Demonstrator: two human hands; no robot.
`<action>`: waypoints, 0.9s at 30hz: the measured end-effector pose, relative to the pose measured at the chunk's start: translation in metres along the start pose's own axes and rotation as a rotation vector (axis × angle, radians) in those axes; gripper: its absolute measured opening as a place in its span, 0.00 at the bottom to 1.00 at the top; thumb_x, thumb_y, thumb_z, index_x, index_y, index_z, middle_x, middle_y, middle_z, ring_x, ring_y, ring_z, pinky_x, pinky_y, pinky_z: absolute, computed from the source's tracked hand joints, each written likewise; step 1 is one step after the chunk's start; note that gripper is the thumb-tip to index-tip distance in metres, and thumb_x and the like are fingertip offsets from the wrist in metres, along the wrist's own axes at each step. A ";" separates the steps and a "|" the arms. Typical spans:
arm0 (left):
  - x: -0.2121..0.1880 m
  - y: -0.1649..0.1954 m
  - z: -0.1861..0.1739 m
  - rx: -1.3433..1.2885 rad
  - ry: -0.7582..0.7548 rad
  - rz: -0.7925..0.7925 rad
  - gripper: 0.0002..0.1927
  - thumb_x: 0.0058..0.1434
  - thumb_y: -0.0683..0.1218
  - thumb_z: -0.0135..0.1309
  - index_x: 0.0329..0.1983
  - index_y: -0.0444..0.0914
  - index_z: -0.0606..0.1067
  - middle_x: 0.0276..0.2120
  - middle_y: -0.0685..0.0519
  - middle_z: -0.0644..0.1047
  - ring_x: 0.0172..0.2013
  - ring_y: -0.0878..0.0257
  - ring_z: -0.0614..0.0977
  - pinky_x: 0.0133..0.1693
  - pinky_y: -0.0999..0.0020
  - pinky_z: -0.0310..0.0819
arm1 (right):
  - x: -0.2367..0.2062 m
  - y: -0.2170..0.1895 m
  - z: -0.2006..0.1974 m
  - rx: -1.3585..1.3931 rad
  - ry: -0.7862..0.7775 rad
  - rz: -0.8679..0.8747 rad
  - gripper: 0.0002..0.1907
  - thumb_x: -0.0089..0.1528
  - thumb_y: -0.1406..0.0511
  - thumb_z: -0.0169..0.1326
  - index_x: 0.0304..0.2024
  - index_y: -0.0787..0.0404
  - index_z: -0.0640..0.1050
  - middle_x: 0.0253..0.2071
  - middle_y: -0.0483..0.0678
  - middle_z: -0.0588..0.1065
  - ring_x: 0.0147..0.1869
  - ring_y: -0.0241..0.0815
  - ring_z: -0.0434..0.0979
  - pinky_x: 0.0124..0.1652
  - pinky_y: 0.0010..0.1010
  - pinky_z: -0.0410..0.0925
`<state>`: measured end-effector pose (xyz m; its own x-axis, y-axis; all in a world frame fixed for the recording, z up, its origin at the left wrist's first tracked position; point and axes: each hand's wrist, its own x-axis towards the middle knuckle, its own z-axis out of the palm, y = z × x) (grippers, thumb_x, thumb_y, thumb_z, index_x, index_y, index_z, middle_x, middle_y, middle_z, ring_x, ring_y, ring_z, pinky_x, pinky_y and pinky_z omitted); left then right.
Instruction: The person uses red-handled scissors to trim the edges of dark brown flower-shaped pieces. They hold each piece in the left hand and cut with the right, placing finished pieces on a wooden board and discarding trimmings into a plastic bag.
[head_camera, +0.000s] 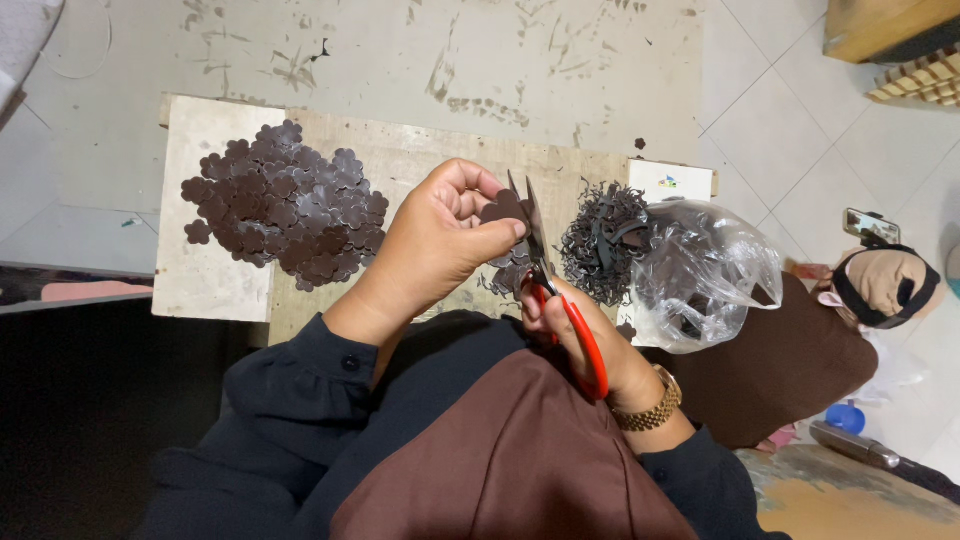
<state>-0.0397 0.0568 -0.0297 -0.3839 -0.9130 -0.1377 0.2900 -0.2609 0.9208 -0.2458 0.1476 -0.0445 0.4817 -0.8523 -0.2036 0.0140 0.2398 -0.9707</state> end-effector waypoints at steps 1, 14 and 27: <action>0.000 0.000 0.000 0.018 0.001 0.005 0.15 0.60 0.35 0.60 0.47 0.32 0.68 0.35 0.52 0.79 0.33 0.73 0.79 0.36 0.78 0.77 | 0.000 0.000 0.000 -0.001 -0.005 -0.009 0.27 0.72 0.43 0.38 0.40 0.59 0.66 0.31 0.39 0.59 0.33 0.31 0.54 0.33 0.22 0.54; 0.001 0.000 -0.004 -0.001 0.017 -0.014 0.14 0.61 0.37 0.59 0.47 0.32 0.68 0.35 0.51 0.79 0.32 0.70 0.80 0.36 0.76 0.79 | -0.001 0.004 -0.002 0.072 -0.020 0.014 0.27 0.71 0.43 0.41 0.39 0.60 0.66 0.29 0.38 0.58 0.31 0.30 0.52 0.32 0.22 0.55; 0.002 -0.006 -0.002 -0.041 -0.023 -0.043 0.11 0.61 0.37 0.59 0.44 0.34 0.70 0.33 0.53 0.79 0.32 0.72 0.80 0.35 0.78 0.78 | 0.001 0.002 -0.001 0.018 -0.008 -0.012 0.29 0.70 0.41 0.41 0.44 0.61 0.67 0.32 0.38 0.59 0.35 0.30 0.55 0.36 0.21 0.56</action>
<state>-0.0407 0.0555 -0.0362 -0.4169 -0.8934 -0.1675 0.3083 -0.3123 0.8986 -0.2459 0.1474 -0.0470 0.4882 -0.8515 -0.1912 0.0353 0.2382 -0.9706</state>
